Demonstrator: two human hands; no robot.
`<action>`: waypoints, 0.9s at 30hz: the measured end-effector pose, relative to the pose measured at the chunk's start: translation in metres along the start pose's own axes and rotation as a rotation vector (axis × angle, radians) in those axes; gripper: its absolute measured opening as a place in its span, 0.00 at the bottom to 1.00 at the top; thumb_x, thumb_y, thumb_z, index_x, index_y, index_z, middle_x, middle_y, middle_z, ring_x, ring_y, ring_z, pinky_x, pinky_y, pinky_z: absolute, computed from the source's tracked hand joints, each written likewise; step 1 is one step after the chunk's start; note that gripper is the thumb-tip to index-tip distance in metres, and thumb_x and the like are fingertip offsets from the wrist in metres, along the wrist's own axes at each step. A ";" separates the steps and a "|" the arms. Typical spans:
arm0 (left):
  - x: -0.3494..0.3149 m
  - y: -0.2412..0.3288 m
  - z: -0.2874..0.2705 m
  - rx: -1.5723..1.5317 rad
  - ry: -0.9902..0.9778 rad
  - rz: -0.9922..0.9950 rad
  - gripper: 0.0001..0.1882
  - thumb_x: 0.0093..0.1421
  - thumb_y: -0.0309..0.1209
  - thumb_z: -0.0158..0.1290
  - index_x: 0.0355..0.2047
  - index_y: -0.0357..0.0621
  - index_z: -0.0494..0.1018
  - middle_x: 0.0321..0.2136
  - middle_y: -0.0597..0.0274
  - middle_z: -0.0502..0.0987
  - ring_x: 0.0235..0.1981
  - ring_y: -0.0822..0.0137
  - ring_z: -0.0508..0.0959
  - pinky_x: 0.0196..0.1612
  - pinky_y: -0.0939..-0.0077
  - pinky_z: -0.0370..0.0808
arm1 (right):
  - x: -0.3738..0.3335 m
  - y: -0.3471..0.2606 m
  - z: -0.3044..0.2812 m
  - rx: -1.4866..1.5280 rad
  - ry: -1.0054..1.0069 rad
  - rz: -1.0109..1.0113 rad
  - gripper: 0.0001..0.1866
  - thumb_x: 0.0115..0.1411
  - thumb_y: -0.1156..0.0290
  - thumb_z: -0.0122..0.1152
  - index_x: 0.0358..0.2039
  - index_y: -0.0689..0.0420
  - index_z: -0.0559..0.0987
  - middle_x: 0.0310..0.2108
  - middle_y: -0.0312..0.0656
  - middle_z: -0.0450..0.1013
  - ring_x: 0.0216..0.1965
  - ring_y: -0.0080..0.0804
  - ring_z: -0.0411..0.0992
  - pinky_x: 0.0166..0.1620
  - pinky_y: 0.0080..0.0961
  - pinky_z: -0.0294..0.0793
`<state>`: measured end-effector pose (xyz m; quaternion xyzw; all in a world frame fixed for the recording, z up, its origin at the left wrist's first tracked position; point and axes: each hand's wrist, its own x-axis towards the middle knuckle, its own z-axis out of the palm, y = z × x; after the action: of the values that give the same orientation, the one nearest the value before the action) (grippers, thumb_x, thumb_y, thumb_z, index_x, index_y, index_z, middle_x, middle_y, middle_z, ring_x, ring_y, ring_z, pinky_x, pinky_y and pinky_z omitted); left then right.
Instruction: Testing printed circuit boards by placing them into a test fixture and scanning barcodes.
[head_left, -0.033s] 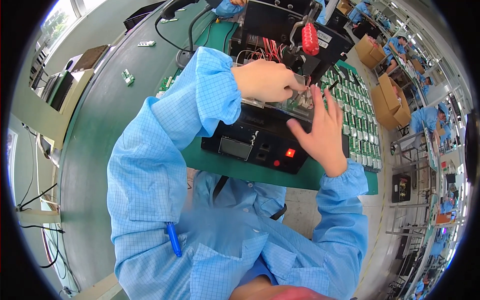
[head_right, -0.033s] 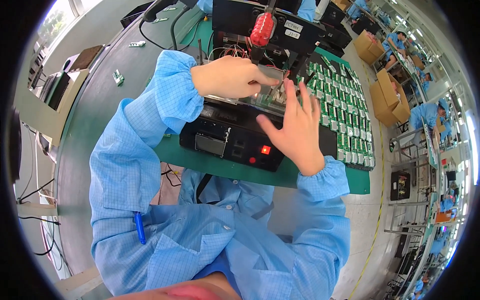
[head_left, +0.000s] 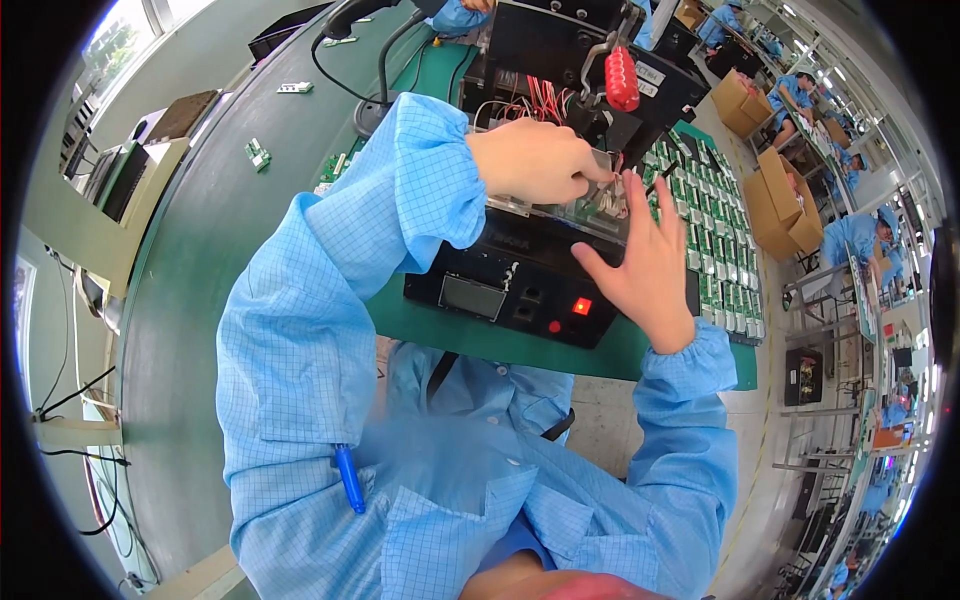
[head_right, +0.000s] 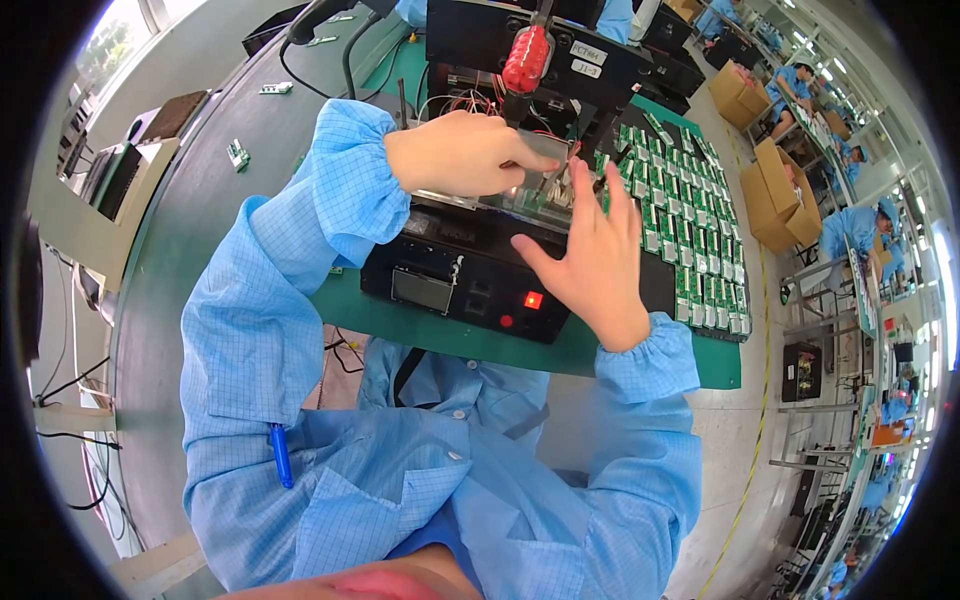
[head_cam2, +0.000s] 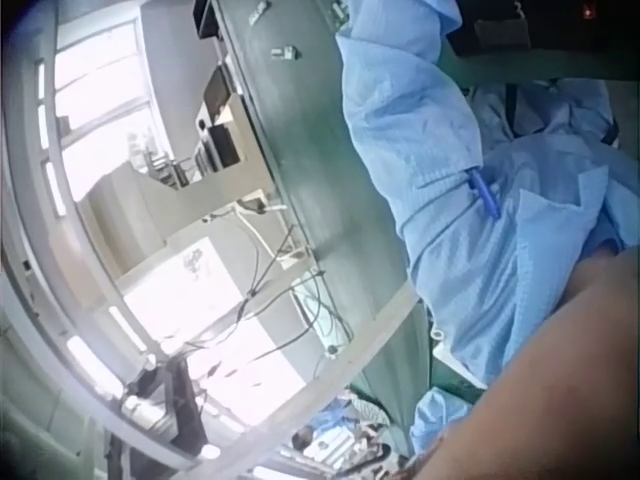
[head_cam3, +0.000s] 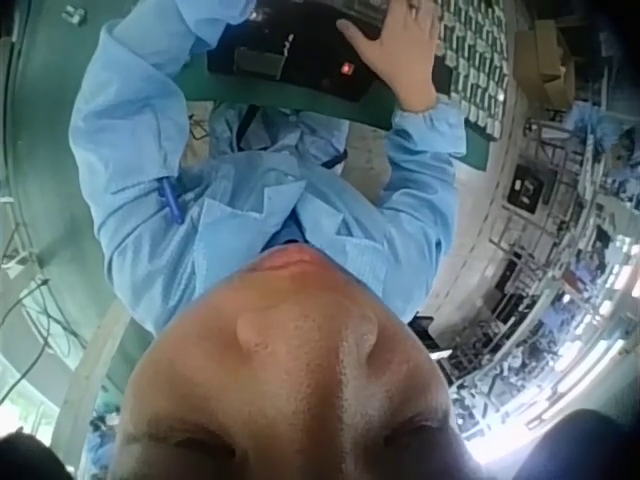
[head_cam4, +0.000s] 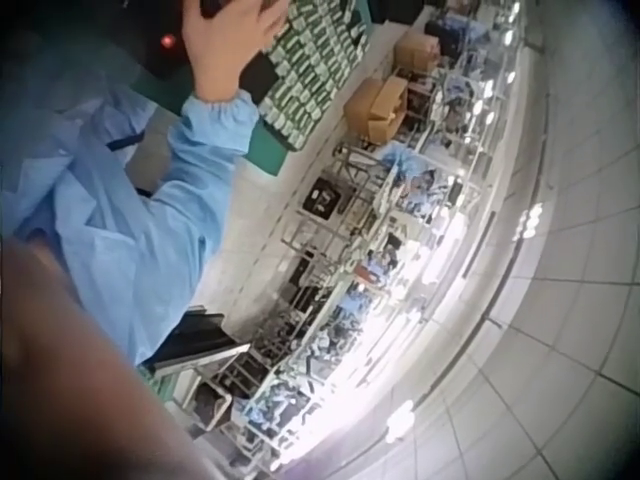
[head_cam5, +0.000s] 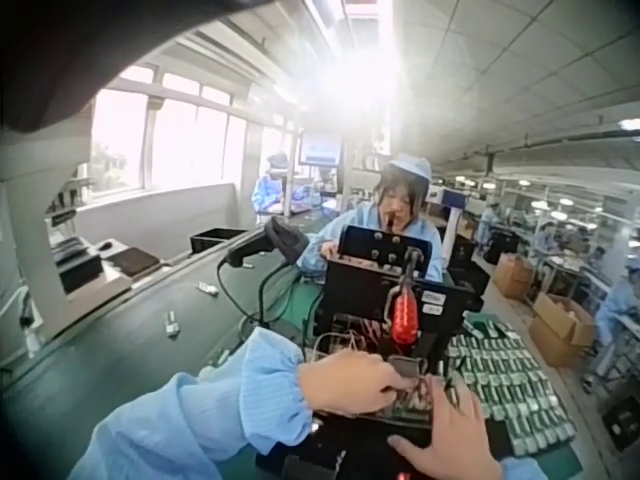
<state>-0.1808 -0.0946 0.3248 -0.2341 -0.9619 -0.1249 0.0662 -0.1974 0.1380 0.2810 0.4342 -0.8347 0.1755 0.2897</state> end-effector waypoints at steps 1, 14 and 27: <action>0.000 0.000 -0.002 0.002 0.000 -0.001 0.25 0.60 0.33 0.48 0.59 0.66 0.75 0.29 0.55 0.82 0.32 0.52 0.83 0.38 0.59 0.79 | 0.001 0.000 -0.001 0.023 0.000 -0.002 0.46 0.54 0.58 0.69 0.69 0.60 0.59 0.66 0.52 0.63 0.70 0.60 0.51 0.68 0.54 0.49; -0.001 0.005 -0.006 0.006 -0.055 -0.064 0.23 0.60 0.34 0.48 0.55 0.62 0.78 0.28 0.54 0.82 0.31 0.51 0.82 0.38 0.58 0.79 | 0.013 -0.003 -0.002 -0.058 -0.058 -0.013 0.47 0.50 0.56 0.73 0.67 0.63 0.63 0.62 0.49 0.69 0.69 0.58 0.53 0.66 0.49 0.54; -0.001 0.004 -0.005 -0.035 -0.052 -0.070 0.24 0.59 0.33 0.49 0.56 0.62 0.78 0.27 0.55 0.82 0.31 0.53 0.82 0.37 0.59 0.78 | 0.015 0.001 0.003 0.029 -0.094 -0.014 0.47 0.50 0.56 0.73 0.66 0.61 0.64 0.61 0.48 0.69 0.67 0.55 0.57 0.65 0.50 0.54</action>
<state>-0.1781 -0.0931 0.3307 -0.2047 -0.9685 -0.1376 0.0328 -0.2061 0.1276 0.2887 0.4518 -0.8418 0.1650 0.2451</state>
